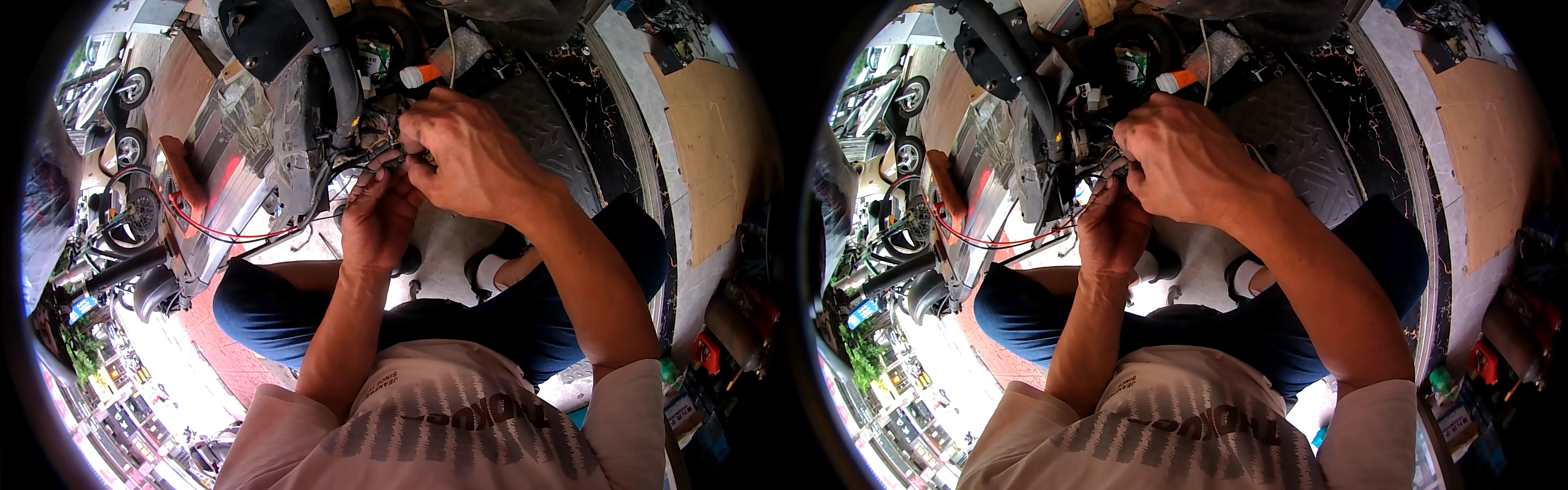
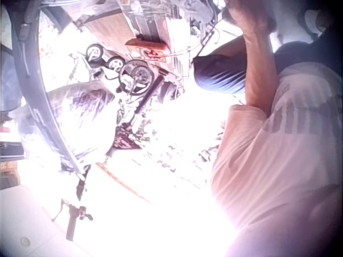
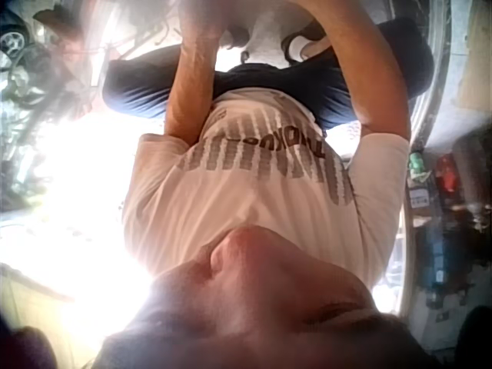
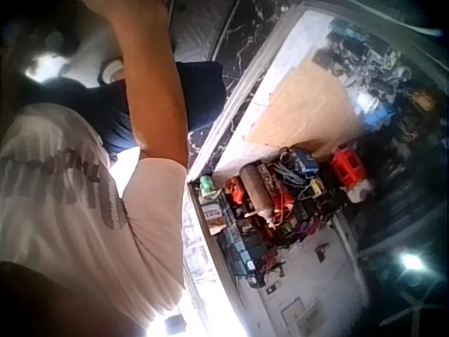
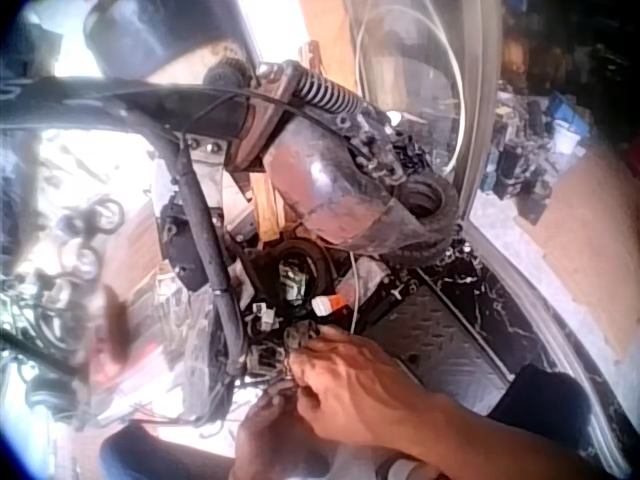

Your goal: The person works on the internal wiring of an electric scooter, handling various wires and using a multimeter to test electrical connections.

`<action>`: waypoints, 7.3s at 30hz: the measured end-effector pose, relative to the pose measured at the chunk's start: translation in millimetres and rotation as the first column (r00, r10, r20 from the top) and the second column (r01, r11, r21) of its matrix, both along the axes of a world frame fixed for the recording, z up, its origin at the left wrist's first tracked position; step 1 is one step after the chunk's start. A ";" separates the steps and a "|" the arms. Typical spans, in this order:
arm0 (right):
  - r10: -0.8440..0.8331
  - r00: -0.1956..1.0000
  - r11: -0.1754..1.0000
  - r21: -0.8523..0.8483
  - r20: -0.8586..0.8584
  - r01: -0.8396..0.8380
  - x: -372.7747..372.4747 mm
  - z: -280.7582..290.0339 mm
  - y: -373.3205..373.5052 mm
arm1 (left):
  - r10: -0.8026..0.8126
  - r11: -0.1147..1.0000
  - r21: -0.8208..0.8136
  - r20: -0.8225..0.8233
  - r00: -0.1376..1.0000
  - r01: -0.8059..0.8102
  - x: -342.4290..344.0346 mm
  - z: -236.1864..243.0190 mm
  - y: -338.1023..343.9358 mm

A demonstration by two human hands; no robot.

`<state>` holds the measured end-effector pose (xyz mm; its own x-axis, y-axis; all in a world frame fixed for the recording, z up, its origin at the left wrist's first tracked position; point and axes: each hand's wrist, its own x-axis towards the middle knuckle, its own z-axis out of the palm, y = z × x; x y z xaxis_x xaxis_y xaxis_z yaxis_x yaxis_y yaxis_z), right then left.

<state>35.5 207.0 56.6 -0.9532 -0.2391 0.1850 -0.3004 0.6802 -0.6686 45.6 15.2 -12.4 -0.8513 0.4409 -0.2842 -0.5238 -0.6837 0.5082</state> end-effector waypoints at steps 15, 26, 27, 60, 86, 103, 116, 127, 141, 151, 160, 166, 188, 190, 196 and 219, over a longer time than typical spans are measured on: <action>0.010 1.000 1.000 0.013 0.003 -0.010 -0.5 0.6 -0.2 | 0.004 1.000 0.017 -0.003 1.000 -0.004 0.5 -1.3 0.2; 0.003 0.999 1.000 0.013 -0.033 -0.002 -0.5 -3.5 -2.4 | -0.088 0.996 0.001 -0.083 0.993 0.089 -0.7 -4.5 -3.1; 0.004 1.000 1.000 0.005 -0.030 -0.004 -0.6 -3.1 -1.9 | -0.088 0.996 0.002 -0.084 0.993 0.089 -0.7 -4.6 -3.2; -0.038 0.986 0.999 -0.008 -0.159 0.037 -1.5 0.8 -2.6 | -0.003 0.992 -0.126 -0.066 0.998 -0.005 2.7 2.2 2.9; 0.051 0.997 0.998 -0.033 -0.057 -0.053 -3.7 1.0 3.5 | -0.043 0.998 0.051 0.029 0.999 0.041 0.7 5.9 -0.4; 0.066 0.997 0.998 0.008 -0.033 -0.066 -5.1 0.2 0.9 | 0.001 0.995 0.098 0.048 0.999 -0.005 0.6 -5.6 -1.8; 0.097 0.995 0.995 0.025 0.009 -0.097 -6.8 -0.7 2.1 | -0.014 0.996 0.088 0.033 0.999 0.011 -1.2 -10.5 -4.1; 0.002 0.977 0.999 0.036 -0.213 0.005 -3.3 -20.5 -7.9 | 0.018 1.000 -0.012 -0.006 1.000 -0.018 -2.2 -10.3 -0.3; -0.026 0.974 0.986 0.157 -0.224 0.062 3.0 -23.2 -12.5 | 0.029 0.998 -0.054 0.054 0.998 -0.026 -1.1 -5.6 2.9; -0.051 0.983 0.997 0.041 -0.177 0.059 3.3 -12.8 -12.4 | 0.050 0.998 -0.043 0.130 0.990 -0.044 -2.8 -12.6 -0.7; -0.119 0.978 0.990 -0.099 -0.174 0.103 -3.8 -10.6 -7.8 | 0.066 0.998 -0.037 0.190 0.980 -0.060 -12.3 -32.3 -10.7; -0.127 0.984 0.990 -0.069 -0.125 0.119 -5.7 -10.1 -6.7 | 0.084 0.996 -0.019 0.197 0.977 -0.081 -19.3 -38.4 -12.4; -0.166 0.965 0.986 -0.006 -0.202 0.168 -25.4 -33.4 -10.7 | 0.066 0.997 0.035 0.199 0.978 -0.074 -14.1 -38.1 -15.1; -0.161 0.959 0.986 0.008 -0.234 0.167 -27.0 -32.7 -10.2 | 0.093 0.995 0.012 0.233 0.968 -0.098 -13.5 -41.1 -10.4; -0.152 0.963 0.988 -0.029 -0.221 0.149 -28.6 -32.4 -16.4 | 0.095 0.992 0.064 0.135 0.986 -0.105 -11.1 -44.6 -11.7; -0.335 0.917 0.938 -0.165 -0.215 0.304 -12.7 -13.3 16.3 | -0.881 -0.232 -0.810 -0.061 0.470 -0.539 -20.9 -157.7 -21.9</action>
<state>22.8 223.3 43.3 -0.8995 0.1104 0.4227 -0.2411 0.6816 -0.6909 24.6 -6.6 -170.0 -0.8363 0.5303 -0.1396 0.4778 0.8296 0.2888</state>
